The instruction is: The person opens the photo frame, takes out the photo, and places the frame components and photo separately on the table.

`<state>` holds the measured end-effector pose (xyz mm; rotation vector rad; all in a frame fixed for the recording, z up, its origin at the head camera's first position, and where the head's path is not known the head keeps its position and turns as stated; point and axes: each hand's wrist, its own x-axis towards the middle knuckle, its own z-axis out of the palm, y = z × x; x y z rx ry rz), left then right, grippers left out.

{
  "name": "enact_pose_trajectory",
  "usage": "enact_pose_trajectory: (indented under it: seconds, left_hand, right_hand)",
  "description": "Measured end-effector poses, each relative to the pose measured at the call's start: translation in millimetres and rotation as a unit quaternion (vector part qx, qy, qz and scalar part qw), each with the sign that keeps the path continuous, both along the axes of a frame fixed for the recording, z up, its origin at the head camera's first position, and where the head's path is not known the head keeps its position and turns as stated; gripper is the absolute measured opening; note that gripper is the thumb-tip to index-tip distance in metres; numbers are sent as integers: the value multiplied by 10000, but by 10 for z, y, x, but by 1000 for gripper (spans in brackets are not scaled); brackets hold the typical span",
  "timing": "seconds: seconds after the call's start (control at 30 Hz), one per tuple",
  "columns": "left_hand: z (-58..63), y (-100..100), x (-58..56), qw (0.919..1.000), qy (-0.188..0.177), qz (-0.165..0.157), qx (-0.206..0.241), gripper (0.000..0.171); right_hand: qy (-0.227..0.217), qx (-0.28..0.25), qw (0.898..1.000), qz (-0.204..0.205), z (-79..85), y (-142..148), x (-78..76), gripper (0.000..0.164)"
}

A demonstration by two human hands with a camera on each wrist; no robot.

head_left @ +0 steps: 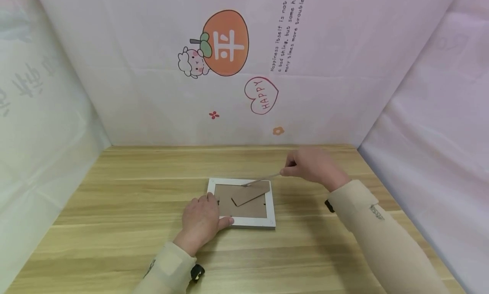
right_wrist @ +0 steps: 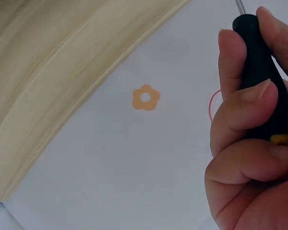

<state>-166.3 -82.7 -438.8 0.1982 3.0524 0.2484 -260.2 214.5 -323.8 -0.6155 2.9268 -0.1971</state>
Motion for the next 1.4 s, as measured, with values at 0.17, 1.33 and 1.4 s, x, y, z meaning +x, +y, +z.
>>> enact_pose_trajectory:
  seconds: [0.17,1.33,1.4]
  left_hand:
    - [-14,-1,-4,10000,-25,21,1,105]
    - [-44,-18,-14,10000,54,-18,-14,106]
    - [-44,-16,-17,10000,94,-21,-6,106]
  right_hand:
    - [589,-190,9981,-35,-68,24,223,16]
    - [-1039,-442,9935,-149,-162,165,-204,33]
    - [-1327,-538,9895,-216,-132,176,-253,34]
